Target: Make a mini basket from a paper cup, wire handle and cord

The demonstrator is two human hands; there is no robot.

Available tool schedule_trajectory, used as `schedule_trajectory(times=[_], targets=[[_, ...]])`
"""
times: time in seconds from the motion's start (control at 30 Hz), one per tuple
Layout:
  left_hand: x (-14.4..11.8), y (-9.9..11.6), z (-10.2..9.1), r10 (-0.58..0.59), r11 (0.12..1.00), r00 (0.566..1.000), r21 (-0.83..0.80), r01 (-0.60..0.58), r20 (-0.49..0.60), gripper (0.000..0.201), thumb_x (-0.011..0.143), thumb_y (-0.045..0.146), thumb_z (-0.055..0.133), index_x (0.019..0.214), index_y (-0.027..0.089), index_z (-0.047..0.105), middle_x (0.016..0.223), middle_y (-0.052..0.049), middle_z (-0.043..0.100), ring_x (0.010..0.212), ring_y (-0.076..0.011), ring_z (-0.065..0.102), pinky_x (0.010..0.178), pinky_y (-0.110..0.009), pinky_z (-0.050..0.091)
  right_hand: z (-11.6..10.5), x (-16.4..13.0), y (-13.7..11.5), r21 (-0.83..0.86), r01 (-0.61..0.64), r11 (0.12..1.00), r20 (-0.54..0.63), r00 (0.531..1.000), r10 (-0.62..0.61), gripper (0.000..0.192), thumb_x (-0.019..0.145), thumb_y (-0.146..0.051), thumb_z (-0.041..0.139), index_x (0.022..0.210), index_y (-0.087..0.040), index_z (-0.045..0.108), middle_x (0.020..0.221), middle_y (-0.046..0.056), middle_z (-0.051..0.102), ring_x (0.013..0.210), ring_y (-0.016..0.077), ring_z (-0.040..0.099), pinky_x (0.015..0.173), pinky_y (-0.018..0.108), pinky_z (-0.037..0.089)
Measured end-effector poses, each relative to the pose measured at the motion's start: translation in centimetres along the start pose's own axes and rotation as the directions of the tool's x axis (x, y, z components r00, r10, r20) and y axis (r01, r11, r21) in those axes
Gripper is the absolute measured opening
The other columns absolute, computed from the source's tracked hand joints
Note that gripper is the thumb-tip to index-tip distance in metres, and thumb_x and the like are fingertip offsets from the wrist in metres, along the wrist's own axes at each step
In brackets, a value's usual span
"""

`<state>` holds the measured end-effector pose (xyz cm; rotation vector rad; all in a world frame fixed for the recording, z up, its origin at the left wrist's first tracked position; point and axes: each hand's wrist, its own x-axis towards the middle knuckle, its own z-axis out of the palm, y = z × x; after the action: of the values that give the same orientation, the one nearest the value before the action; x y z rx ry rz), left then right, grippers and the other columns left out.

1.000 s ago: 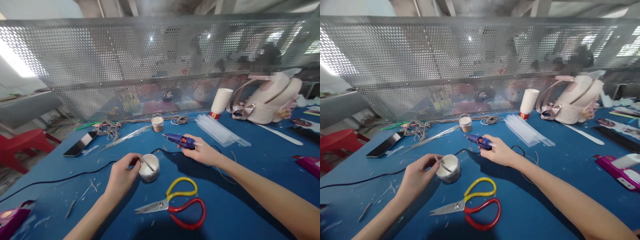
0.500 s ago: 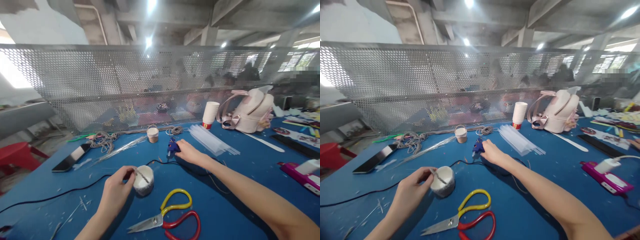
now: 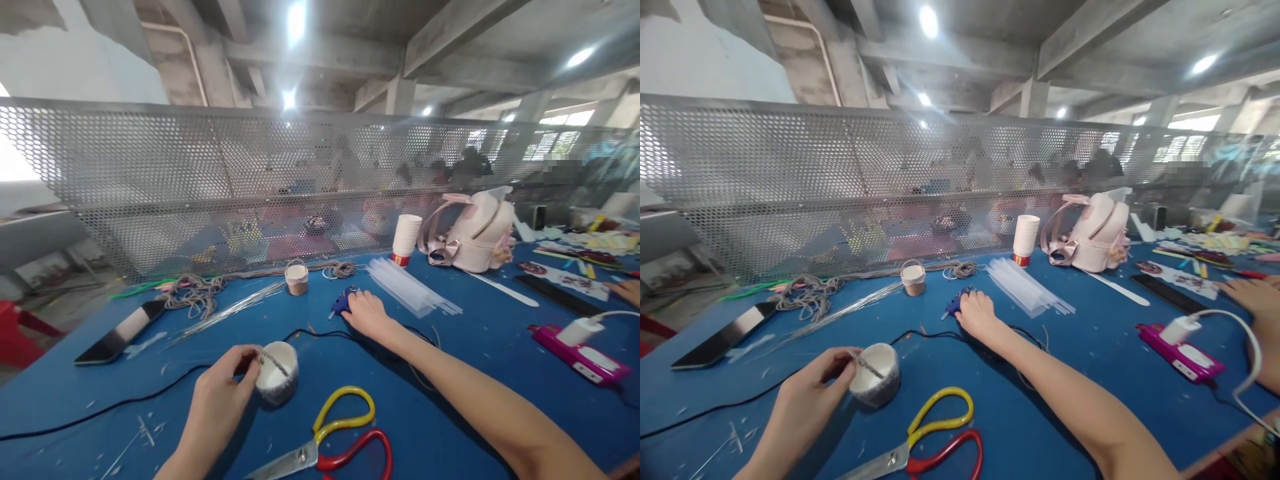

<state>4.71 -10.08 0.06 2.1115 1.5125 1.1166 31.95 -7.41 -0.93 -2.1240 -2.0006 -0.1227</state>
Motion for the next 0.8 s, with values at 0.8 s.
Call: schedule_trajectory(times=[0.8], targets=[[-1.0, 0.7, 0.4, -0.035, 0.997, 0.999, 0.071, 0.037, -0.025, 0.021, 0.073, 0.029, 0.048, 0.080, 0.019, 0.065, 0.076, -0.004, 0.072, 0.066, -0.0174, 0.065, 0.066, -0.027, 0.050, 0.3, -6.5, -7.6, 0.661, 0.554, 0.506, -0.360, 0.826, -0.434, 0.020, 0.080, -0.017, 0.056, 0.099, -0.017, 0.055, 0.110, 0.012, 0.059, 0.096, 0.0197, 0.059, 0.081, 0.034, 0.051]])
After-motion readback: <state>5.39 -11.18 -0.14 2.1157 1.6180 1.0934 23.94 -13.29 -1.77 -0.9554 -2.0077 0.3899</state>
